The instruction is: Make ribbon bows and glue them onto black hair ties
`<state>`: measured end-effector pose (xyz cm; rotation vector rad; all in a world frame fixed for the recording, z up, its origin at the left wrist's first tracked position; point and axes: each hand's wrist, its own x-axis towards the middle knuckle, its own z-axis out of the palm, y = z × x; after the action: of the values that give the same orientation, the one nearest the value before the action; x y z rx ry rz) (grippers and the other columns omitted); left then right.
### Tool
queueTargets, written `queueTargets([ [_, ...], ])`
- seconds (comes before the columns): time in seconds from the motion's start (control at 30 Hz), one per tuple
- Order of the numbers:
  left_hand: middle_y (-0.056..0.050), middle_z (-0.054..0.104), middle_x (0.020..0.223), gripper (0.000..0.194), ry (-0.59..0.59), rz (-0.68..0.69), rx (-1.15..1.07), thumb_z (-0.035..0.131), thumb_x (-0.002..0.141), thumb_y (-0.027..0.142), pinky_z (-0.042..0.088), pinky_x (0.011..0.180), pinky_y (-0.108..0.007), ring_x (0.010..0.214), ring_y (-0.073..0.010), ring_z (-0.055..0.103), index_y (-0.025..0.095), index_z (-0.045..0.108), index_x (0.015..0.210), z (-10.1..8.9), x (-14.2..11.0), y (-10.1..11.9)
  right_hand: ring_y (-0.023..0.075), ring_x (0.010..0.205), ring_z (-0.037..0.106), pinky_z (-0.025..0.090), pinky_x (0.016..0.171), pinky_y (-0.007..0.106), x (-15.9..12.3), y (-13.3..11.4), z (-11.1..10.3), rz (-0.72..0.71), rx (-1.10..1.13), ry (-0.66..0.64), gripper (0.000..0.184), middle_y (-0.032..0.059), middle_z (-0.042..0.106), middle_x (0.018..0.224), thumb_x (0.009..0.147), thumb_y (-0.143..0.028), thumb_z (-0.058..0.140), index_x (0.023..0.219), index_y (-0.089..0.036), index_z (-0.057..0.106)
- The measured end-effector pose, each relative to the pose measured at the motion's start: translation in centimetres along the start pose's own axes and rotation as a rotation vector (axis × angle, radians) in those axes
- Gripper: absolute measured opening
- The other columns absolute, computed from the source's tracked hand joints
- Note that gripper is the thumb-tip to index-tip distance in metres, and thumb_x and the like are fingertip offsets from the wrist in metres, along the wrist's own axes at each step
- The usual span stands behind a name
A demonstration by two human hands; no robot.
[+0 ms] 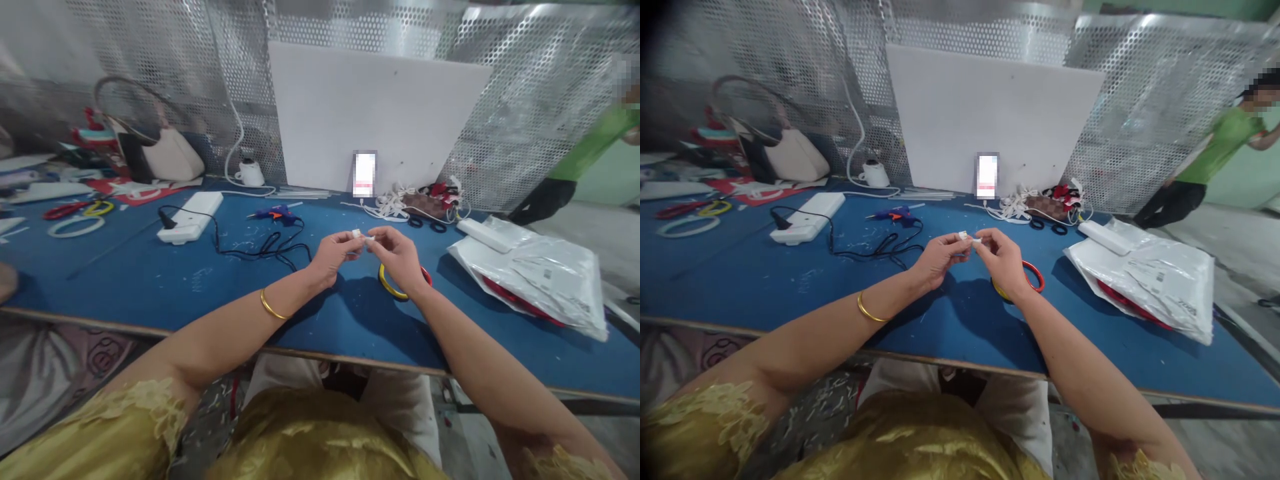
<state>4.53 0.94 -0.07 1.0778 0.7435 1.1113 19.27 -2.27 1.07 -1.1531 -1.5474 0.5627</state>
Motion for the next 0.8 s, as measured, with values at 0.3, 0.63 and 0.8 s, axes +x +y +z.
queueTargets([
  [0.3, -0.004, 0.068, 0.095, 0.033, -0.098, 0.004, 0.059, 0.073, 0.067, 0.032, 0.048, 0.069, -0.027, 0.081, -0.015, 0.061, 0.021, 0.069, 0.098, 0.1, 0.2, 2.0, 0.0126, 0.056, 0.053, 0.039, 0.057, 0.025, 0.8, 0.5, -1.1, 0.101, 0.057, 0.017, 0.01, -0.0023, 0.059, 0.061, 0.076, -0.026, 0.06, 0.08, -0.019, 0.064],
  [0.63, -0.001, 0.064, 0.068, 0.017, -0.124, 0.004, 0.224, 0.073, 0.066, 0.029, 0.044, 0.061, -0.024, 0.062, -0.011, 0.056, 0.015, 0.067, 0.074, -2.4, 0.4, 2.1, 0.0142, 0.065, 0.055, 0.041, 0.065, 0.026, -0.2, -0.1, 0.0, -0.088, -0.267, -0.016, 0.007, -0.0013, 0.06, 0.069, 0.081, -0.021, 0.056, 0.085, -0.021, 0.062],
  [0.8, -0.002, 0.063, 0.067, 0.015, -0.178, -0.263, 0.012, 0.071, 0.066, 0.027, 0.046, 0.062, -0.026, 0.061, -0.012, 0.058, 0.015, 0.063, 0.073, -2.8, 0.3, 1.0, 0.016, 0.071, 0.059, 0.042, 0.069, 0.028, -0.6, 1.0, 0.5, -0.215, -0.428, 0.027, 0.009, 0.0009, 0.065, 0.078, 0.082, -0.018, 0.055, 0.087, -0.022, 0.061],
])
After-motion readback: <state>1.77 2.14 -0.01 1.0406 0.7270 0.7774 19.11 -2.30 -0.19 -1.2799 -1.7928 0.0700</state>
